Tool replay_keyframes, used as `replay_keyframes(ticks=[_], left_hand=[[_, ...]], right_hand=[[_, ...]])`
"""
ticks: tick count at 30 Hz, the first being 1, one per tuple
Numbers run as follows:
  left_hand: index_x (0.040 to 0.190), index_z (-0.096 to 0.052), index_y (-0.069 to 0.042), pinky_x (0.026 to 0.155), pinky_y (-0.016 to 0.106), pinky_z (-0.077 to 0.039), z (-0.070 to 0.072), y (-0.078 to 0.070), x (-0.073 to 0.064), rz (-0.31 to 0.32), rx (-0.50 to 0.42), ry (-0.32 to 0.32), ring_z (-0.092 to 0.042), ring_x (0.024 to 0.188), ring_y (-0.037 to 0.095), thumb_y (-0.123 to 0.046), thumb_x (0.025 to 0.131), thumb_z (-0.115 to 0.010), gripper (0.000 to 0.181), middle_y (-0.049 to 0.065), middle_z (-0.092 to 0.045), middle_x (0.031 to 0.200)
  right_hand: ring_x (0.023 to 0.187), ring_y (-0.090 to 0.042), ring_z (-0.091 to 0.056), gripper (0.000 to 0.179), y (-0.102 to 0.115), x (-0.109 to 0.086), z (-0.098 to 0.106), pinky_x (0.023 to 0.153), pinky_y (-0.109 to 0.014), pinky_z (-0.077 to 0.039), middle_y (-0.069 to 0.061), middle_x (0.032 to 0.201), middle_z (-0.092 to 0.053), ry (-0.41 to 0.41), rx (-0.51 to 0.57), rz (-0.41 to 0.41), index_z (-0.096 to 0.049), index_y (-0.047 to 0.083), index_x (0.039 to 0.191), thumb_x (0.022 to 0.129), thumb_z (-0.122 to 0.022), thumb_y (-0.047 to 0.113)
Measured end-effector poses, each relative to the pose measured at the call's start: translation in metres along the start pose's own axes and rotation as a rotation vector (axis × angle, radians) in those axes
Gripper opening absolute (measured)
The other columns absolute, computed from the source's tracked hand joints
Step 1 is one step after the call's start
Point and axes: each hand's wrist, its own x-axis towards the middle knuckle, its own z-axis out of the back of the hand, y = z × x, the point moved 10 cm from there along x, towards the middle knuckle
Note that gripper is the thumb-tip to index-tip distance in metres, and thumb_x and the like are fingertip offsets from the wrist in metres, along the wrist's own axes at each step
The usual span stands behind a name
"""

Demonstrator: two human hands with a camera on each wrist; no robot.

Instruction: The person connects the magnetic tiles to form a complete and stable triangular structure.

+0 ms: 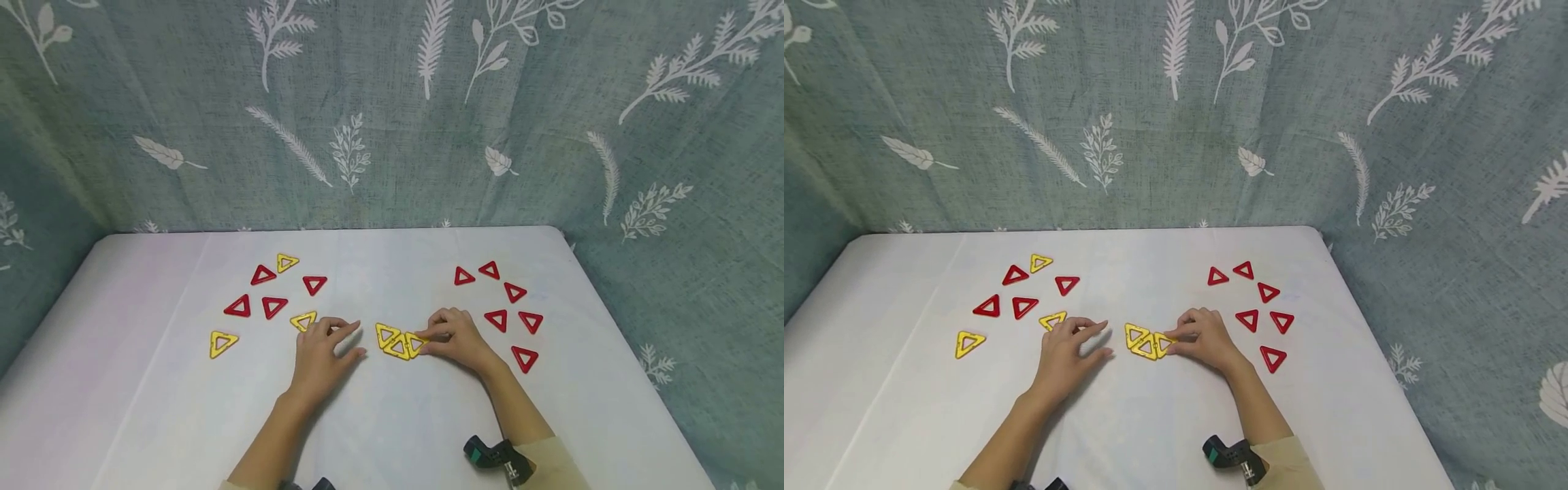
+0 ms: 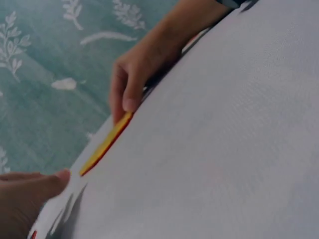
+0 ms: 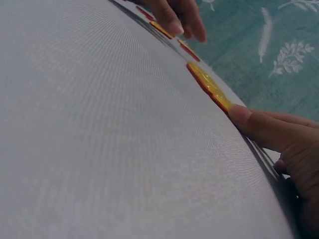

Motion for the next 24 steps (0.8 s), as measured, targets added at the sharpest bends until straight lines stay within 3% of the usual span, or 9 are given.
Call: replay_keyframes(ticks=[5,13,19,24], left_hand=[[0.122,-0.065,-0.016,0.084,0.044,-0.029,0.02,0.009,-0.003,0.047,0.014,-0.06,-0.047,0.106,0.026,-0.028,0.073,-0.081,0.053,0.006,-0.054,0.112],[0.129,-0.058,-0.007,0.09,0.053,-0.022,0.043,0.05,-0.004,0.117,0.062,-0.068,-0.04,0.112,0.034,-0.023,0.073,-0.081,0.062,0.015,-0.049,0.118],[0.129,-0.056,-0.003,0.084,0.054,-0.021,0.043,0.075,-0.006,0.195,0.057,-0.044,-0.04,0.112,0.039,-0.023,0.079,-0.075,0.056,0.02,-0.048,0.12],[0.127,-0.058,-0.003,0.084,0.054,-0.019,0.041,0.078,-0.007,0.217,0.029,-0.053,-0.041,0.109,0.039,-0.024,0.082,-0.072,0.052,0.021,-0.049,0.116]], right_hand=[[0.087,-0.009,-0.046,0.028,0.0,-0.002,0.001,0.08,-0.036,-0.033,0.01,0.09,-0.058,-0.013,0.01,-0.005,-0.077,0.019,0.097,0.07,-0.084,0.024],[0.088,-0.009,-0.048,0.027,0.004,0.001,-0.001,0.081,-0.036,-0.034,0.009,0.09,-0.059,-0.02,0.021,0.02,-0.077,0.018,0.096,0.07,-0.083,0.023],[0.089,-0.01,-0.049,0.026,0.005,0.0,0.0,0.082,-0.037,-0.034,0.009,0.09,-0.059,-0.022,0.036,0.012,-0.077,0.018,0.096,0.071,-0.083,0.023],[0.087,-0.01,-0.049,0.028,0.006,-0.001,0.004,0.081,-0.037,-0.034,0.008,0.089,-0.059,-0.044,0.025,0.042,-0.077,0.017,0.096,0.069,-0.084,0.023]])
